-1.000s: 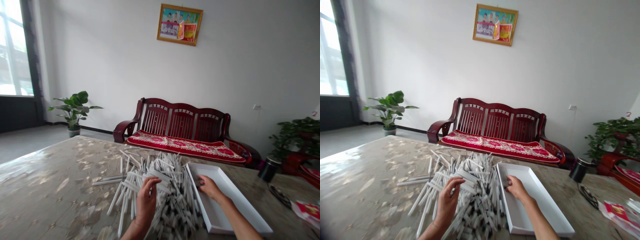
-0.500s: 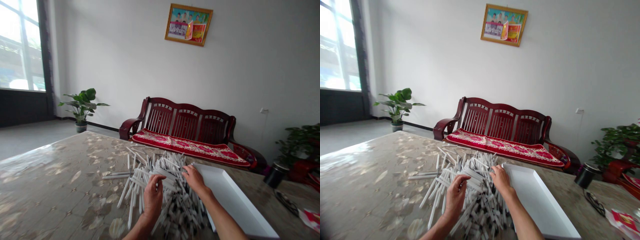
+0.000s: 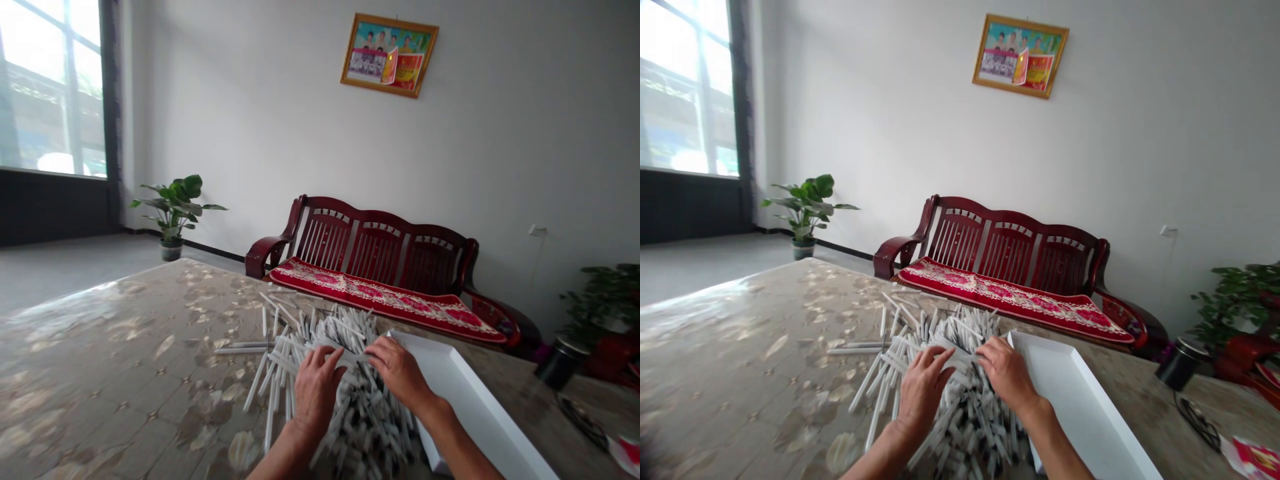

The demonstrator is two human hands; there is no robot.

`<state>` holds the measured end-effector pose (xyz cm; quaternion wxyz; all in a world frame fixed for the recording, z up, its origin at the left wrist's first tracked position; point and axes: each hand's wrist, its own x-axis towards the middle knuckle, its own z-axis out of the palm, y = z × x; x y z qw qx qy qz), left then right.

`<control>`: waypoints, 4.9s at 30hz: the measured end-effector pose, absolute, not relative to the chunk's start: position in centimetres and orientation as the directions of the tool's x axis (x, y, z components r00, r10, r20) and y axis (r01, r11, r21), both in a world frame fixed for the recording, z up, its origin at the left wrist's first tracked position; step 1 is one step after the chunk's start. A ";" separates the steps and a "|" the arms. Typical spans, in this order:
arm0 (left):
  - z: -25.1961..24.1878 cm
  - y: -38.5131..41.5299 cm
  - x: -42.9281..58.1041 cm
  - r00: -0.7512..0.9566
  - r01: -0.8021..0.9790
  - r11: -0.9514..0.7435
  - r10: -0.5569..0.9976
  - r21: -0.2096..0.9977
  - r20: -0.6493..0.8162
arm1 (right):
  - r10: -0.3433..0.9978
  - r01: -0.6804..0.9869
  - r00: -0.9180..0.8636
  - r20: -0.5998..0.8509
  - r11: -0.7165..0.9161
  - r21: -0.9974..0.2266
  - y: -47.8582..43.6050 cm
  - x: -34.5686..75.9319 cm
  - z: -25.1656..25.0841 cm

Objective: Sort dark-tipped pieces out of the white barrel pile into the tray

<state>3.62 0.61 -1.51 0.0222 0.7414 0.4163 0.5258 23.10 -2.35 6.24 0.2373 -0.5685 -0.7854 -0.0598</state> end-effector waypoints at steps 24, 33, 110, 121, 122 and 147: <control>-1.3 1.9 4.3 0.010 -0.693 0.133 0.985 0.708 -0.174 | 0.946 0.976 0.203 0.254 -0.216 0.024 -0.6 22.9 1.2; -0.9 2.0 4.3 0.019 -0.751 0.181 0.967 0.634 -0.253 | 0.906 0.973 0.233 0.353 -0.213 -0.093 -2.2 24.2 -0.7; 0.2 0.6 4.9 0.288 -0.816 0.384 0.918 0.432 -0.273 | 0.968 0.060 0.241 0.070 0.057 -0.997 -5.9 18.0 0.1; 0.1 -1.0 6.1 0.371 -0.758 0.448 0.894 0.475 -0.251 | 0.908 -0.138 0.409 0.090 0.159 -0.978 -5.8 18.8 0.7; 0.1 -1.1 6.2 0.373 -0.755 0.451 0.892 0.476 -0.255 | 0.897 -0.100 0.428 0.115 0.173 -0.980 -5.7 18.9 0.6; -0.2 -1.6 6.6 0.393 -0.714 0.439 0.896 0.545 -0.206 | 0.830 0.022 0.532 0.167 0.184 -0.983 -5.3 19.0 -0.2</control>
